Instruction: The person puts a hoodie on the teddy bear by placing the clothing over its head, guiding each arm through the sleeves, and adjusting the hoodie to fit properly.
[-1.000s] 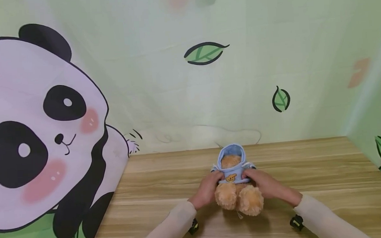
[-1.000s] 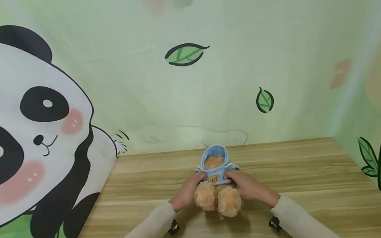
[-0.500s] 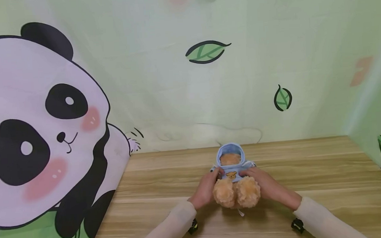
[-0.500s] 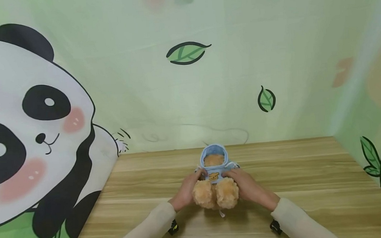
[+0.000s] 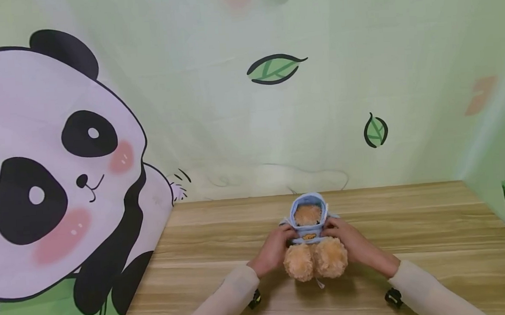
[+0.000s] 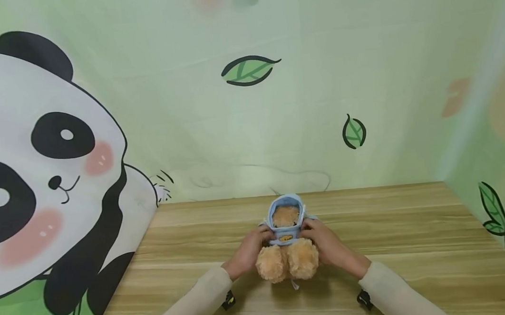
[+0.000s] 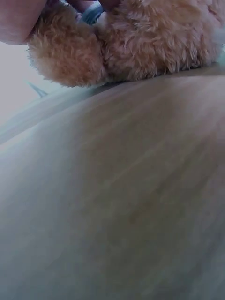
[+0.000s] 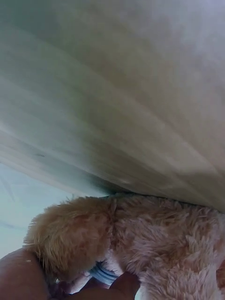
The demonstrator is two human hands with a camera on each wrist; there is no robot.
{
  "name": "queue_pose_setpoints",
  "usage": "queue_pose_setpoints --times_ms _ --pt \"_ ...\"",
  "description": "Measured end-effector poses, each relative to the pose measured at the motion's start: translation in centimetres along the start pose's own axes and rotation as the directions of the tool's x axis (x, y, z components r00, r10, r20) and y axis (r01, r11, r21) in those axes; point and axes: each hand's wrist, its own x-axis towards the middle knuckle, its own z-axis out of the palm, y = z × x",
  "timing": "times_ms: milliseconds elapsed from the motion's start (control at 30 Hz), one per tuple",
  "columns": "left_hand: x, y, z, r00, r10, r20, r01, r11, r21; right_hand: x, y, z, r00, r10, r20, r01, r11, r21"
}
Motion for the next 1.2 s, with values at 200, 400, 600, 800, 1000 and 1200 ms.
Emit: queue_pose_setpoints --times_ms 200,400,600,800,1000,1200 --pt "-0.2 0.1 0.3 1.000 0.013 -0.024 -0.012 0.999 0.038 -0.3 -0.4 -0.4 1.000 0.003 0.020 0.001 0.980 -0.198" --pt "-0.3 -0.2 0.1 0.999 0.042 0.015 -0.044 0.994 0.099 -0.5 -0.8 -0.8 0.992 0.111 0.065 -0.093 0.967 -0.238" --pt "-0.4 -0.3 0.0 0.995 0.101 0.009 -0.101 0.991 0.090 -0.8 -0.6 -0.7 0.997 0.031 0.068 -0.013 0.966 -0.260" --pt "-0.2 0.2 -0.4 0.998 0.066 0.002 -0.066 0.991 0.117 -0.9 -0.5 -0.5 0.999 -0.038 0.037 0.045 0.974 -0.222" --pt "-0.2 0.4 -0.3 0.999 0.050 0.017 -0.052 0.990 0.130 -1.2 -0.9 -0.6 0.999 0.031 0.010 -0.027 0.970 -0.240" --pt "-0.1 0.2 -0.2 0.994 0.096 0.052 -0.101 0.990 0.103 -1.4 -1.2 -0.9 0.994 0.078 0.071 -0.059 0.970 -0.235"
